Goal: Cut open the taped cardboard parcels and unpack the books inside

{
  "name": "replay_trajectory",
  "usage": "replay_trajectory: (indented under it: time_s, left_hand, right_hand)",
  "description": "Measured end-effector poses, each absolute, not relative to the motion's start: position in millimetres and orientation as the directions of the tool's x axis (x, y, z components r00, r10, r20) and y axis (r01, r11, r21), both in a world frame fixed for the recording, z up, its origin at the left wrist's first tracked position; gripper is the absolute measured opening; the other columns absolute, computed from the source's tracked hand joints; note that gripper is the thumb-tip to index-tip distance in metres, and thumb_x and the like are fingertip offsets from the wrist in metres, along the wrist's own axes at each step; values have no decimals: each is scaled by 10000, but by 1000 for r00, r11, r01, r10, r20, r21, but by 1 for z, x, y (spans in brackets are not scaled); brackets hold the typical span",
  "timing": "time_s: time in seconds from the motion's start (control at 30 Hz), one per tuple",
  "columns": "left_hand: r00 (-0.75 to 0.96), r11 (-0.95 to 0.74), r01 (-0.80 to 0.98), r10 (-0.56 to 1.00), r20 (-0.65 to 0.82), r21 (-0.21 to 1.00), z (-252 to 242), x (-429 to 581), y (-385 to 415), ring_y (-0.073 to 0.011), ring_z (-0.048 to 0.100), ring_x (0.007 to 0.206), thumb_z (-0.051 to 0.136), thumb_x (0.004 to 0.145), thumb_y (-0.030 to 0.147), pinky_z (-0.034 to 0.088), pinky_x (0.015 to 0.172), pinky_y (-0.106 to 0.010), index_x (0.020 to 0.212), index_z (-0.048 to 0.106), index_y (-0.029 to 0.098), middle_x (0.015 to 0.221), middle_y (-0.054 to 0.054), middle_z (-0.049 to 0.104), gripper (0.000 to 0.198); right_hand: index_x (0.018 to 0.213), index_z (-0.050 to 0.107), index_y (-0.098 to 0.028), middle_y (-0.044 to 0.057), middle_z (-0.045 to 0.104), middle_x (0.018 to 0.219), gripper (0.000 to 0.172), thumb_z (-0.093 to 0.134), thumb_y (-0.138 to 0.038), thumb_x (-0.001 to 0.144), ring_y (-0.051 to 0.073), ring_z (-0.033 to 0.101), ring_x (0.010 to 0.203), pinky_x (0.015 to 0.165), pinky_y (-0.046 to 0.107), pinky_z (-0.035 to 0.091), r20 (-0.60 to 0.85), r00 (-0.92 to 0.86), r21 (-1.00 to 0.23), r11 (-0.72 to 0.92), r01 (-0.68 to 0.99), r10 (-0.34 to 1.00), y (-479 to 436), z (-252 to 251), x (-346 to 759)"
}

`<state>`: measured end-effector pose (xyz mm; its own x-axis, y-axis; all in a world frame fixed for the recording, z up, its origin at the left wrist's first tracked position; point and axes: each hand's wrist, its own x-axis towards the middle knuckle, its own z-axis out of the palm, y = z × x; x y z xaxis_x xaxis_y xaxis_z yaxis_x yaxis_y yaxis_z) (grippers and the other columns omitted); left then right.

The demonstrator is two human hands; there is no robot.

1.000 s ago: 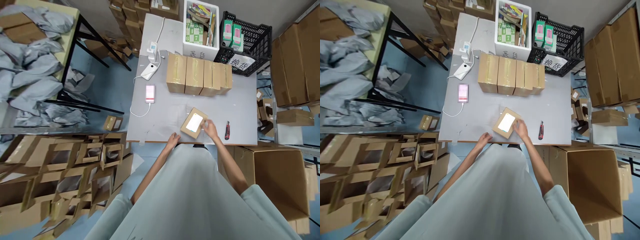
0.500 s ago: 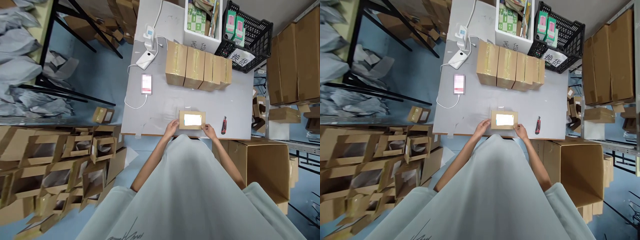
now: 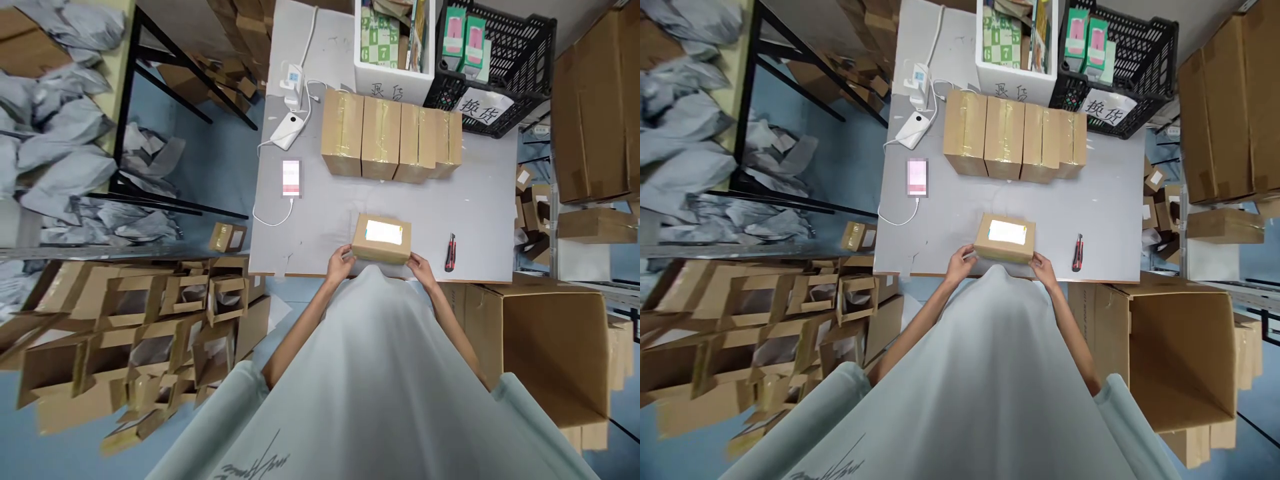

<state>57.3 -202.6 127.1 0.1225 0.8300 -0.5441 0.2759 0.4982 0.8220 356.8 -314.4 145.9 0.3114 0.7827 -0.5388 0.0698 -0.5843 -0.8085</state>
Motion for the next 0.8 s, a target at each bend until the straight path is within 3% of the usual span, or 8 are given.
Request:
replay_trajectory:
  time_s: [0.13, 0.23, 0.4, 0.53, 0.8]
  left_hand:
    - [138, 377, 215, 902, -410, 901, 142, 62, -187, -335, 784, 1287, 808, 848, 371, 622, 1188, -512, 1206, 834, 184, 1320, -148, 830, 405]
    - [102, 302, 186, 940, -324, 935, 144, 67, -174, -311, 818, 1156, 819, 855, 445, 657, 1124, -497, 1153, 860, 180, 1242, -137, 846, 401]
    - [63, 379, 170, 917, -393, 910, 131, 73, -162, -319, 820, 1079, 843, 825, 492, 697, 1004, -493, 1131, 871, 146, 1211, -154, 853, 463]
    - [69, 440, 199, 885, -461, 876, 122, 77, -157, -308, 813, 1111, 880, 764, 376, 658, 1097, -491, 1113, 870, 158, 1185, -128, 863, 412]
    - [21, 492, 206, 862, -507, 846, 121, 83, -147, -307, 807, 1139, 845, 767, 274, 638, 1125, -493, 1179, 837, 154, 1239, -136, 840, 429]
  right_hand:
    - [1242, 868, -190, 157, 853, 1276, 569, 798, -609, 864, 361, 821, 1175, 1138, 524, 641, -372, 401, -854, -478, 205, 837, -298, 160, 384]
    - [1221, 883, -205, 147, 858, 1223, 561, 778, -670, 925, 345, 829, 1134, 1105, 490, 657, -337, 396, -821, -473, 320, 854, -281, 167, 395]
    - [1251, 887, -211, 119, 874, 1160, 461, 739, -574, 1009, 317, 834, 1066, 1060, 444, 651, -353, 364, -747, -494, 446, 862, -261, 161, 396]
    - [1200, 895, -214, 96, 889, 1092, 417, 748, -546, 994, 315, 837, 1024, 1048, 451, 649, -402, 386, -728, -546, 415, 830, -253, 146, 392]
    - [1178, 870, -193, 107, 886, 1050, 596, 800, -715, 897, 310, 830, 986, 1025, 462, 662, -427, 389, -801, -541, 257, 817, -249, 131, 399]
